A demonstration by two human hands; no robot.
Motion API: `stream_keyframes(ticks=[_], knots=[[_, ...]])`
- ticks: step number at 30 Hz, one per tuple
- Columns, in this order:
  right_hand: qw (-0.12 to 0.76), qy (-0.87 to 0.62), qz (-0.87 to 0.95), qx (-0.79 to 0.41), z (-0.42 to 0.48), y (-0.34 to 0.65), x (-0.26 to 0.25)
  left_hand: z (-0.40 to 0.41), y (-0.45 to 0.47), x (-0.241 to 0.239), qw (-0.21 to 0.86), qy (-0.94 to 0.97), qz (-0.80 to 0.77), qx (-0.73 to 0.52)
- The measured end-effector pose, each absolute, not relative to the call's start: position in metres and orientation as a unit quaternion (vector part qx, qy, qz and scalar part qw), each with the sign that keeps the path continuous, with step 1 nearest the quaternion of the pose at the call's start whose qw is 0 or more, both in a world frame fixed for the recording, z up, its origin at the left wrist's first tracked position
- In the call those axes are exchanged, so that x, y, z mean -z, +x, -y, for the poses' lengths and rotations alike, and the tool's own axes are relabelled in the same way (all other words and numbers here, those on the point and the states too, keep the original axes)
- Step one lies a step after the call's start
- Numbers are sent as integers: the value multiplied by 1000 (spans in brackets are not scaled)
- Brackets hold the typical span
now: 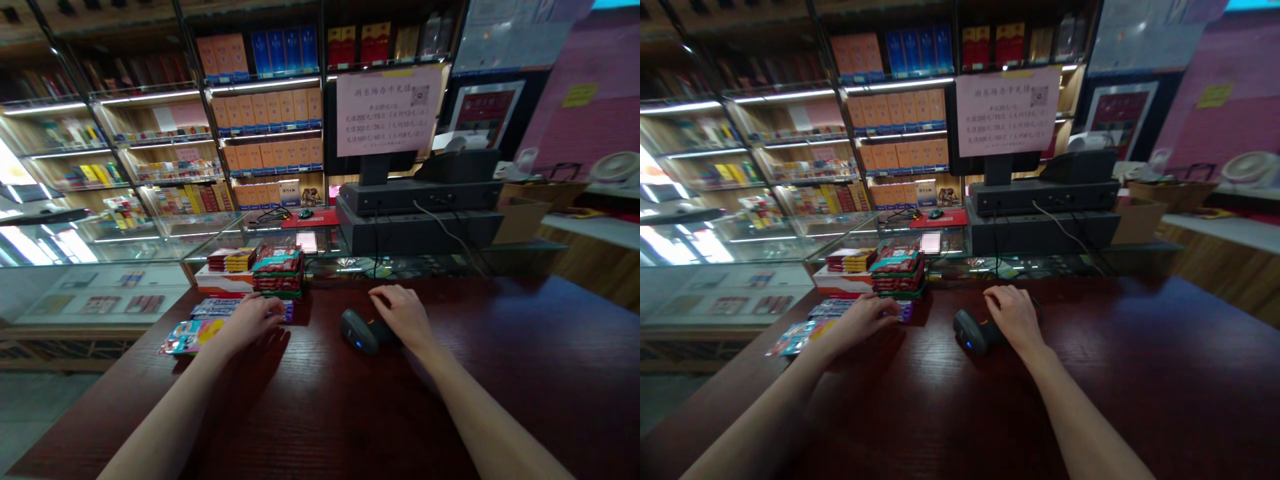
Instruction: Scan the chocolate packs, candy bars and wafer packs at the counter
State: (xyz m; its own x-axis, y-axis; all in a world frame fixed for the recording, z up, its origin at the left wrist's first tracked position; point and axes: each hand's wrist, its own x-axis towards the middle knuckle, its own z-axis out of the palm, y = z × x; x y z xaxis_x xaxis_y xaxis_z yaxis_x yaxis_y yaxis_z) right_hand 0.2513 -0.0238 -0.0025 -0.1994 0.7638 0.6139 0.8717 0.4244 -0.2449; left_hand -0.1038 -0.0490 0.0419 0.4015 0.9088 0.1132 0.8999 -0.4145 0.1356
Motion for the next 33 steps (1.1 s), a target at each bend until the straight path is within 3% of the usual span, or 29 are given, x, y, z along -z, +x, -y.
stream_keyframes(ticks=[7,14,18,33], knots=[[352,-526,771,67,26,253,4,43,-98,-59,-35,840,-514,-167],[359,-527,768,64,28,255,3,49,-73,-80,-241,761,-459,-391],[363,-525,767,58,29,254,2,56,-57,-86,-336,695,-446,-453],[357,-515,778,49,27,255,6,45,-46,-88,-356,690,-331,-536]])
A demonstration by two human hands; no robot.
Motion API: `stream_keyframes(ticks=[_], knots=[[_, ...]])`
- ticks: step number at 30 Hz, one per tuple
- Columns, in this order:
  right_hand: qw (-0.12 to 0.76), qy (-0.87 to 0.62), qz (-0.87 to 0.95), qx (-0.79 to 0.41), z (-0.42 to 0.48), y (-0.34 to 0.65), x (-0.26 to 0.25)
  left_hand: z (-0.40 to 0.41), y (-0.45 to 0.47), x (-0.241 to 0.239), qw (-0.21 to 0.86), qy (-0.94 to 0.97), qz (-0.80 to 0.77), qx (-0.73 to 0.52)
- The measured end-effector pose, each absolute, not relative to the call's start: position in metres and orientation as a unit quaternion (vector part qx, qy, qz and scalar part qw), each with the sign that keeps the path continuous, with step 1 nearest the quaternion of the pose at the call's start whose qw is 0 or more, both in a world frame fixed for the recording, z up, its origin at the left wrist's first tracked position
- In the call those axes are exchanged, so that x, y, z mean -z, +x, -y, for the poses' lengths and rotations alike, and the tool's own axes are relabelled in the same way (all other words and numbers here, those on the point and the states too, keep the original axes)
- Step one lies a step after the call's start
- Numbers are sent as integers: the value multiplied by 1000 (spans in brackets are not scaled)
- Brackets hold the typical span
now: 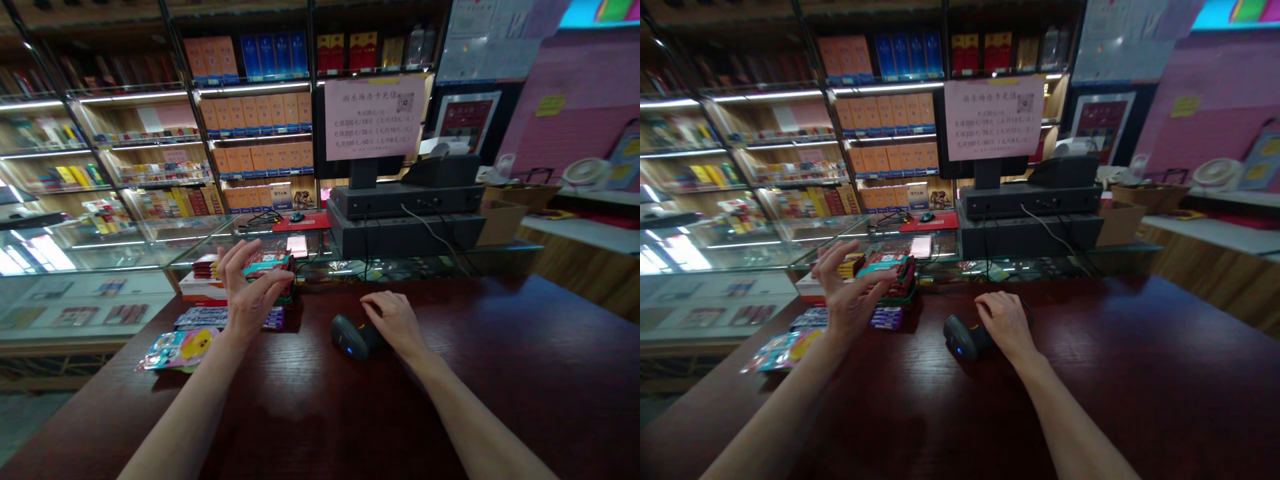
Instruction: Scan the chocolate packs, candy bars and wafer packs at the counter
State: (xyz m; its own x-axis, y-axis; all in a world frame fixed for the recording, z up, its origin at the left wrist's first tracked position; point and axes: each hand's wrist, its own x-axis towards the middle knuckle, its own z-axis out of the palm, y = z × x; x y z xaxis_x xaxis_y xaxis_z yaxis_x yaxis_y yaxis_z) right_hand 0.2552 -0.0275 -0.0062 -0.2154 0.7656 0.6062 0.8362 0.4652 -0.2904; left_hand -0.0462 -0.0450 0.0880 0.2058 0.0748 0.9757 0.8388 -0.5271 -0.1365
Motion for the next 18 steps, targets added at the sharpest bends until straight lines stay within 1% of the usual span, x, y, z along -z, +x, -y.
stream_keyframes(ticks=[4,7,9,11,18], knots=[[352,-519,778,31,29,253,6,45,-50,-78,320,-711,332,531],[348,-526,776,5,28,250,5,47,-51,-59,216,-765,340,502],[347,-534,771,-11,27,248,2,49,-51,-42,141,-823,323,446],[344,-539,768,-22,26,246,-2,52,-50,-25,93,-860,314,392],[303,-501,811,-20,5,225,-30,53,-50,15,22,-888,333,318]])
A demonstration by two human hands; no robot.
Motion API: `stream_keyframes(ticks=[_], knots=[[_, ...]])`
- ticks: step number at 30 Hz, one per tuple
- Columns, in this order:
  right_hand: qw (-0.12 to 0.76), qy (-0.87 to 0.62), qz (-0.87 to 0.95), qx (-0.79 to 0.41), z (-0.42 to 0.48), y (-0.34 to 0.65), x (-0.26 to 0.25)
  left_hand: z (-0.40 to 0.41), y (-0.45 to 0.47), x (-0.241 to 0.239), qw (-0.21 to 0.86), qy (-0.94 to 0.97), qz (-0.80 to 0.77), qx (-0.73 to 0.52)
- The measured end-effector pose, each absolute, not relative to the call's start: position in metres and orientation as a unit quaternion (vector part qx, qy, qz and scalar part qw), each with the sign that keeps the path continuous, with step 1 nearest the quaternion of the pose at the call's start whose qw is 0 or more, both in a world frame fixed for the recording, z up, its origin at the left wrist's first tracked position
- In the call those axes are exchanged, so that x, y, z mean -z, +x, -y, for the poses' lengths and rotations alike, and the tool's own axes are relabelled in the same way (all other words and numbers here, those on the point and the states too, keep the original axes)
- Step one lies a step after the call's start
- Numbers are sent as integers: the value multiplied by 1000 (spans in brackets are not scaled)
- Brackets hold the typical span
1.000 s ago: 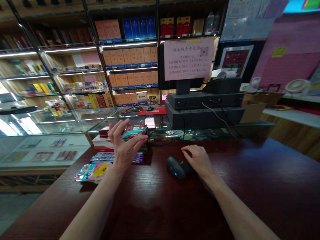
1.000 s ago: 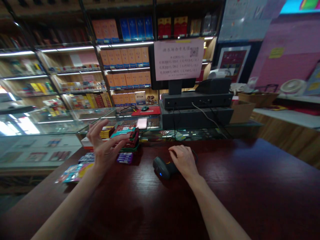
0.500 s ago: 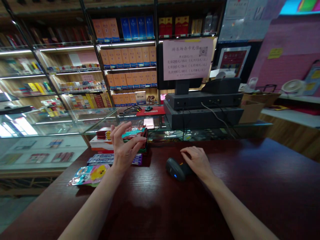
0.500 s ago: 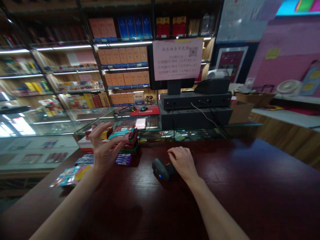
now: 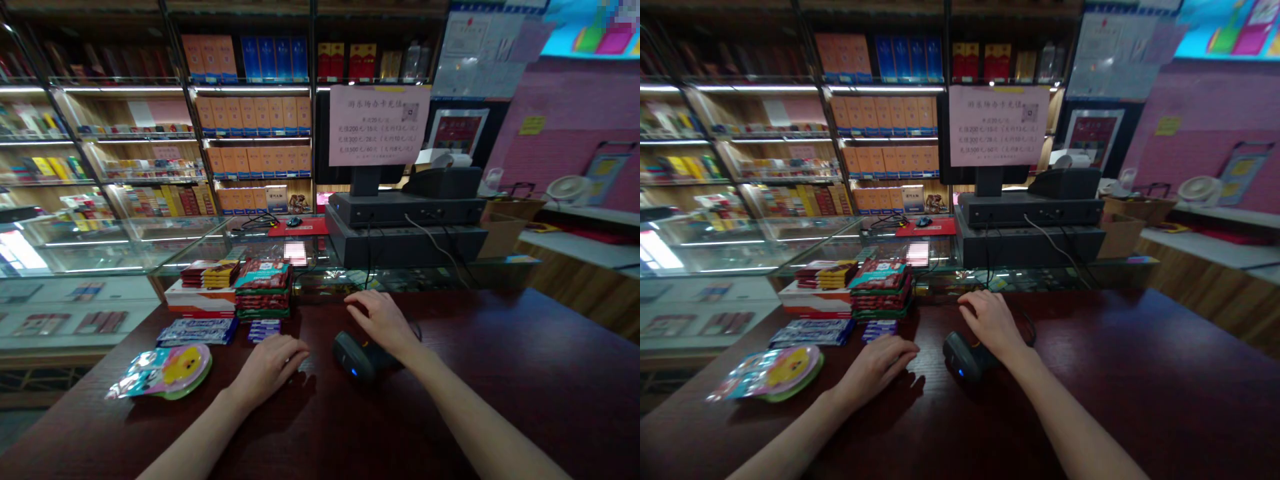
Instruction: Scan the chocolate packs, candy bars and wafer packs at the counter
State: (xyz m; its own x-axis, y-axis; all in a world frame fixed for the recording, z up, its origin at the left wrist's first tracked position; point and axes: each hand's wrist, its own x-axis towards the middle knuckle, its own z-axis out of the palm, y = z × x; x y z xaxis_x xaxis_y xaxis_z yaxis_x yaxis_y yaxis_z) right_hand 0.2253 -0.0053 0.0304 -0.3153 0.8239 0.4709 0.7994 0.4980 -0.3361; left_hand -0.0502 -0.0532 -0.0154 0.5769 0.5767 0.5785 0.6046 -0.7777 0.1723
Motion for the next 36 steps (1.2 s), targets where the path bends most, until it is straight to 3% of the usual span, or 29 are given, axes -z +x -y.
stream_keyframes(ticks=[8,14,25,33,36], knots=[[288,-471,834,2,-48,174,-59,51,-48,24,-50,-900,361,238],[273,-481,833,-10,-59,162,-53,49,-55,20,-89,-891,388,216],[244,-471,847,-35,-61,152,-38,46,-58,19,-82,-884,383,255],[219,-501,837,24,-86,132,-69,46,-55,20,-76,-884,377,268],[152,-566,810,7,-108,118,-86,46,-54,20,-77,-885,370,271]])
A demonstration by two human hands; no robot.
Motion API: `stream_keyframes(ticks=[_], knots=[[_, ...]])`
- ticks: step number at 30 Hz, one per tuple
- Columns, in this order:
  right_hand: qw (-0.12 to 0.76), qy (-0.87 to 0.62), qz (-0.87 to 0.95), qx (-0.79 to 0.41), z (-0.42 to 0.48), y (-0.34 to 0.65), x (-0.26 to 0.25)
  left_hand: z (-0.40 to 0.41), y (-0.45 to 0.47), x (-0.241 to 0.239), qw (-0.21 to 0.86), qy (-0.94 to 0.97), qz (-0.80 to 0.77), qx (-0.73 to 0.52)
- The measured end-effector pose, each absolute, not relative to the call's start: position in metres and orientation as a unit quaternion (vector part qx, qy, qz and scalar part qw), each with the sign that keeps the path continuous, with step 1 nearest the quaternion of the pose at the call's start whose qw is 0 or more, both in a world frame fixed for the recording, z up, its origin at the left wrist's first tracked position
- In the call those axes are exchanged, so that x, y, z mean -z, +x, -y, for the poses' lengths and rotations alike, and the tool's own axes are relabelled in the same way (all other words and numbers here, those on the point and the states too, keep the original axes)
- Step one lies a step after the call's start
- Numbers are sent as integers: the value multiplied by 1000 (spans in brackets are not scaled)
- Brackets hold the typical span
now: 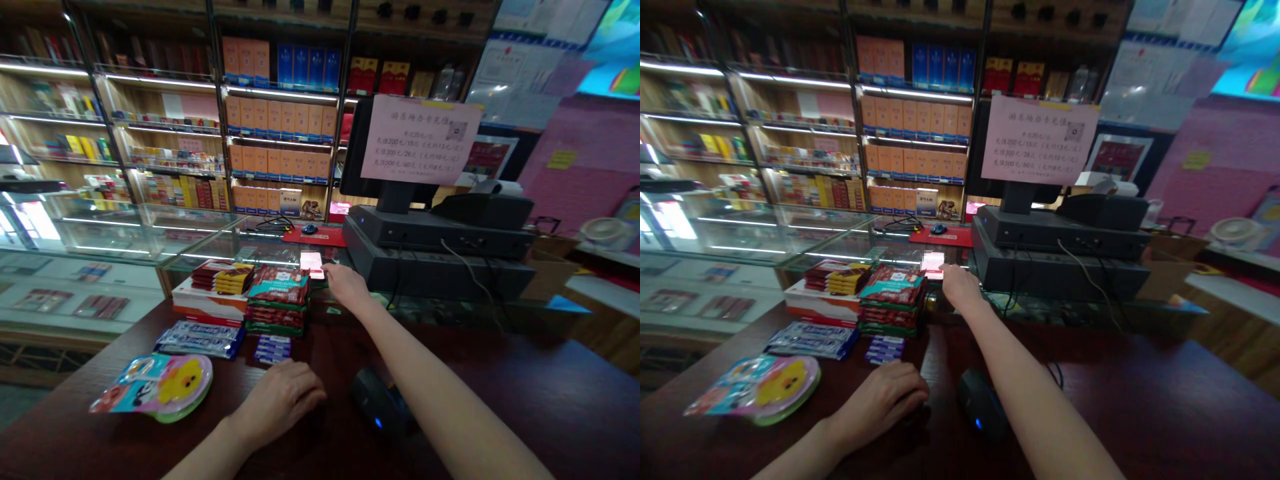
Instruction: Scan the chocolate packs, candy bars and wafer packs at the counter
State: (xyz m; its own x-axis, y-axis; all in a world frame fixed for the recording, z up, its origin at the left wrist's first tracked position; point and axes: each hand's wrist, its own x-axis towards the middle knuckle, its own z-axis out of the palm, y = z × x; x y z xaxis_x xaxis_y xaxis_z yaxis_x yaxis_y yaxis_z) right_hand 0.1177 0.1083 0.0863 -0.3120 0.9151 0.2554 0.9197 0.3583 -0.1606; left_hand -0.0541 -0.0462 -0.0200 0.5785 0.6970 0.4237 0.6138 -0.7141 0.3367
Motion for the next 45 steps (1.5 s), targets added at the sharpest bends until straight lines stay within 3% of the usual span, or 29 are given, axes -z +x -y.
stream_keyframes(ticks=[4,12,22,36,45], knots=[[73,-603,793,-44,-133,104,-100,45,-55,23,77,882,-375,-276],[47,-607,791,-61,-147,92,-104,47,-55,24,81,883,-372,-275],[138,-596,790,-45,-94,123,-108,45,-56,23,58,887,-359,-285],[220,-592,770,-90,-3,221,-24,48,-59,16,12,863,-366,-348],[196,-600,765,-126,14,225,-13,49,-67,9,-51,811,-390,-433]])
